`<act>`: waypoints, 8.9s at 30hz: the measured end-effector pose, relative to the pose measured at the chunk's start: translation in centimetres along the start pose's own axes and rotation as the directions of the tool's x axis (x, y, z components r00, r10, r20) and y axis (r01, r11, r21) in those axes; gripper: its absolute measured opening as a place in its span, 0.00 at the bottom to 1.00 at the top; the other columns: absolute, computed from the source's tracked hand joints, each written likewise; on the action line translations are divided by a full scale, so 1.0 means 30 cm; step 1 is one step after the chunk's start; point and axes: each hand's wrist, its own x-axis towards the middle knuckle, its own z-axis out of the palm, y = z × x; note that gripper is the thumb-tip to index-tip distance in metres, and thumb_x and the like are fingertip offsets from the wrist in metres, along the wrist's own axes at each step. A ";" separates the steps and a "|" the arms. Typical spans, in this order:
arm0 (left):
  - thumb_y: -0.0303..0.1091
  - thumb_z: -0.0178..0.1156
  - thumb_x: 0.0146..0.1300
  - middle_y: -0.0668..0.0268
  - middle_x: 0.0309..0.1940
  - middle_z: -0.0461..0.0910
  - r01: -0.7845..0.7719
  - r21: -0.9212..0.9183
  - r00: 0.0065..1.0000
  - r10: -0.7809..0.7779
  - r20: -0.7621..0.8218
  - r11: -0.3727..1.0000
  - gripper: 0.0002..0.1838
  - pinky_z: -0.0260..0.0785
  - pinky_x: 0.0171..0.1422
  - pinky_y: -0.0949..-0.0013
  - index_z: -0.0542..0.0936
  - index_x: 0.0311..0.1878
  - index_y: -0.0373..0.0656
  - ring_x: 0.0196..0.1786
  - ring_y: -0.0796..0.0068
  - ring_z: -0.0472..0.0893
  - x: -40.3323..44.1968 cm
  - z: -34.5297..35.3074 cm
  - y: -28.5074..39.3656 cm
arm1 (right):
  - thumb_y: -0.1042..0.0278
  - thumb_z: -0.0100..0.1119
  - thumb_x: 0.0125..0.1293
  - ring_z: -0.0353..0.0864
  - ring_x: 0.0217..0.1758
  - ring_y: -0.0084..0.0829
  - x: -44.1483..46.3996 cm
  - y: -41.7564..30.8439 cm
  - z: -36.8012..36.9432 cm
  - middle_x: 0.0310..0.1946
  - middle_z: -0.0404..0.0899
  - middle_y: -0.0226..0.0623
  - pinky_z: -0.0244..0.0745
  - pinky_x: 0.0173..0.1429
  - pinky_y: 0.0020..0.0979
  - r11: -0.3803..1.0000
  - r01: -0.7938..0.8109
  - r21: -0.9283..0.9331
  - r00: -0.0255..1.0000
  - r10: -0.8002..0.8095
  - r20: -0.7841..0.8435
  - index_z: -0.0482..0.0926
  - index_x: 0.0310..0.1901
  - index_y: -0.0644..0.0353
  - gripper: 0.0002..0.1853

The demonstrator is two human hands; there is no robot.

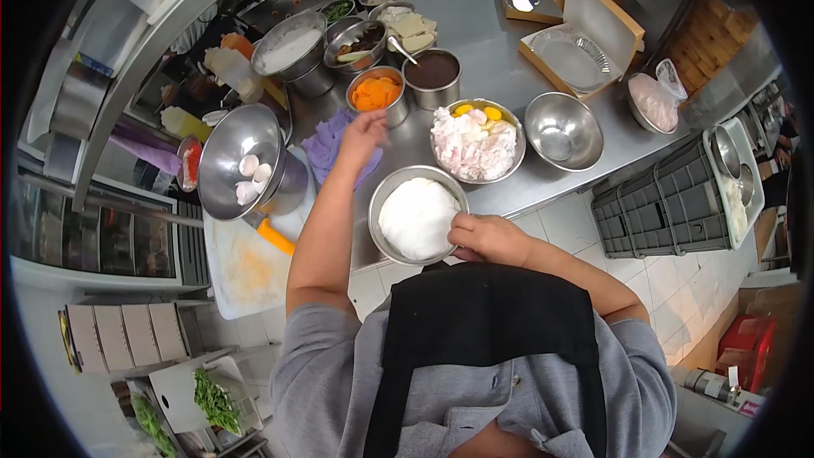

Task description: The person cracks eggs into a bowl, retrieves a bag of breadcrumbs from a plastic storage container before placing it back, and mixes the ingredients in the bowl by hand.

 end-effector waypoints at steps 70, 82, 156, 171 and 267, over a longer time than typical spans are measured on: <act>0.47 0.48 0.69 0.63 0.51 0.71 0.722 -0.483 0.592 -0.804 0.060 0.496 0.23 0.70 0.52 0.61 0.60 0.63 0.49 0.47 0.64 0.75 -0.238 1.192 -1.209 | 0.60 0.58 0.61 0.76 0.42 0.29 -0.968 1.396 0.694 0.49 0.75 0.35 0.73 0.43 0.32 -0.105 0.158 0.982 -0.315 0.937 0.151 0.66 0.62 0.57 0.28; 0.32 0.56 0.61 0.59 0.36 0.75 0.329 -0.935 0.670 -0.731 0.131 0.133 0.09 0.72 0.54 0.59 0.73 0.39 0.35 0.42 0.64 0.76 -0.074 1.186 -1.400 | 0.71 0.65 0.55 0.76 0.38 0.25 -1.021 1.348 0.820 0.38 0.76 0.31 0.74 0.37 0.27 0.077 0.277 0.958 -0.201 0.979 -0.020 0.72 0.51 0.62 0.21; 0.32 0.49 0.69 0.66 0.36 0.72 0.477 -0.289 0.834 -0.323 0.448 0.830 0.12 0.65 0.50 0.75 0.67 0.53 0.41 0.40 0.78 0.71 -0.570 1.755 -0.966 | 0.40 0.41 0.69 0.77 0.48 0.35 -1.319 0.494 1.173 0.49 0.77 0.37 0.75 0.50 0.38 -0.204 0.891 0.406 0.048 0.931 0.361 0.70 0.53 0.56 0.26; 0.46 0.63 0.60 0.60 0.57 0.66 0.896 -0.048 0.438 -0.859 0.263 0.442 0.30 0.74 0.49 0.62 0.65 0.62 0.47 0.53 0.62 0.70 -0.123 1.940 -1.655 | 0.55 0.51 0.68 0.79 0.32 0.32 -1.499 0.538 1.081 0.32 0.79 0.39 0.79 0.37 0.28 -0.010 0.988 0.157 -0.021 0.980 0.198 0.73 0.44 0.65 0.18; 0.28 0.55 0.64 0.63 0.58 0.69 0.951 -0.169 0.302 -0.902 0.309 0.260 0.29 0.79 0.48 0.63 0.56 0.66 0.55 0.55 0.67 0.76 -0.850 0.796 -0.831 | 0.50 0.44 0.70 0.82 0.28 0.31 -1.307 0.707 1.492 0.29 0.77 0.42 0.81 0.32 0.31 -0.612 0.067 0.788 -0.265 0.751 0.605 0.64 0.50 0.66 0.23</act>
